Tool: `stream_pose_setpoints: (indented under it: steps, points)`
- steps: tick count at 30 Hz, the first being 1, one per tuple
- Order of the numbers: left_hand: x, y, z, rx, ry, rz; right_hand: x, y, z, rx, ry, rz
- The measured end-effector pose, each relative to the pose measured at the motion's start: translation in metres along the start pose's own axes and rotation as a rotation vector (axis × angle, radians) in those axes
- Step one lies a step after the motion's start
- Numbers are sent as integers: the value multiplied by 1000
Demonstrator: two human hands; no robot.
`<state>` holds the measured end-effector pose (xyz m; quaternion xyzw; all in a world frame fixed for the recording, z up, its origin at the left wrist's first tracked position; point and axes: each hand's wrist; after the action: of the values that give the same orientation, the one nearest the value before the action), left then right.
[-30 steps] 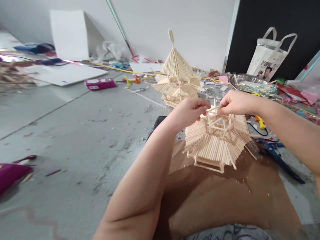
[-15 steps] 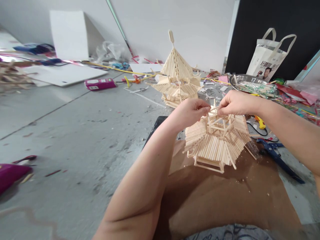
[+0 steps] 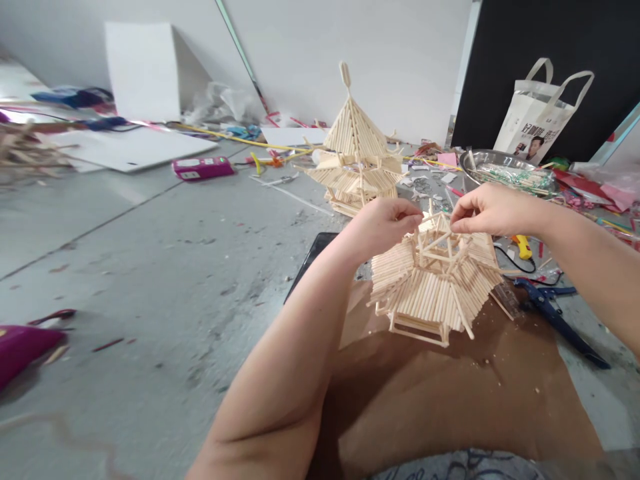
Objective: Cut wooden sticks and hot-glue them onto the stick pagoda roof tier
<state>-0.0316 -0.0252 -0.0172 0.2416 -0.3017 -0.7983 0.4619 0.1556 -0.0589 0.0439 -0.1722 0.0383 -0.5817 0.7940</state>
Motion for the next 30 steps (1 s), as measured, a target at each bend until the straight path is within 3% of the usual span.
stream_pose_setpoints:
  steps: [11,21,27,30]
  points:
    - [0,0,1,32,-9,31,11,7,-1,-9,79,19]
    - [-2,-8,5,67,56,31,43,32,-14,-66,237,-20]
    - [-1,-9,10,72,122,69,63,45,-30,-1,266,177]
    - [-2,-11,11,65,137,108,74,55,-36,7,344,205]
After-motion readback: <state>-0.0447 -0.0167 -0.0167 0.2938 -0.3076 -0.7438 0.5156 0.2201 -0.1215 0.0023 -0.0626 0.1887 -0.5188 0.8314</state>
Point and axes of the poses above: each hand's wrist, its own x-axis away from the middle knuckle, its own z-axis out of the back of the hand, y = z × x, and after that the axes turned 2 degrees about z, right-handed
